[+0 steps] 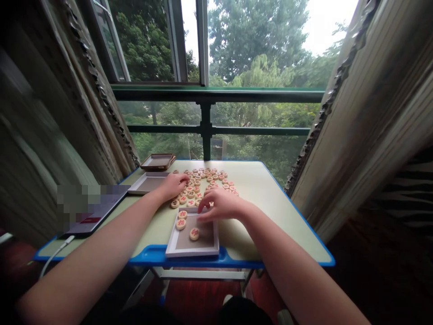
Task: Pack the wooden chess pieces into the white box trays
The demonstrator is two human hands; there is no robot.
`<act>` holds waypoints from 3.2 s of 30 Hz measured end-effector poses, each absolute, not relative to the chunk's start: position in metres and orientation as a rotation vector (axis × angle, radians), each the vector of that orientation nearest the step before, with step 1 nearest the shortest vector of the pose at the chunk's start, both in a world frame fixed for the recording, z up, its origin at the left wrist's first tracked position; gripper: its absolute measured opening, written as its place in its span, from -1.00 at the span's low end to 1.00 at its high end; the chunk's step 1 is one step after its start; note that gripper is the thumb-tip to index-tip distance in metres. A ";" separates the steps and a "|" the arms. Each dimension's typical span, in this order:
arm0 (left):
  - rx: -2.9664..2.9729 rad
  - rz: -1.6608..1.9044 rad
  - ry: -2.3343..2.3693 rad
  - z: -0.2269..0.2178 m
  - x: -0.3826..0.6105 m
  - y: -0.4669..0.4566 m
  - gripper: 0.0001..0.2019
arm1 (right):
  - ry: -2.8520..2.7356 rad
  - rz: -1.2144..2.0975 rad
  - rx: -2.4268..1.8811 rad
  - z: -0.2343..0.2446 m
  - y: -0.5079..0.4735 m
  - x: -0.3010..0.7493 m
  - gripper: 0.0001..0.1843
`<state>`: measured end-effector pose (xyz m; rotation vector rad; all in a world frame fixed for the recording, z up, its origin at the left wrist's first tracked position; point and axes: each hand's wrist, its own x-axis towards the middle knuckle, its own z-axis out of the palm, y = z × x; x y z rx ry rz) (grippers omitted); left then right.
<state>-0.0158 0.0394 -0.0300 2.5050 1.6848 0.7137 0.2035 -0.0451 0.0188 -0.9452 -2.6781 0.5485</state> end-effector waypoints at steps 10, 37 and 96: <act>2.594 0.770 1.522 -0.029 -0.011 0.035 -0.74 | -2.746 0.448 -0.933 0.009 -0.048 0.199 -0.59; 2.691 0.803 1.402 -0.029 -0.002 0.031 -0.70 | -2.563 0.041 -1.075 -0.017 -0.004 0.204 -0.69; 2.704 0.741 1.482 -0.031 -0.010 0.037 -0.74 | -2.854 0.569 -0.793 0.013 -0.061 0.187 -0.76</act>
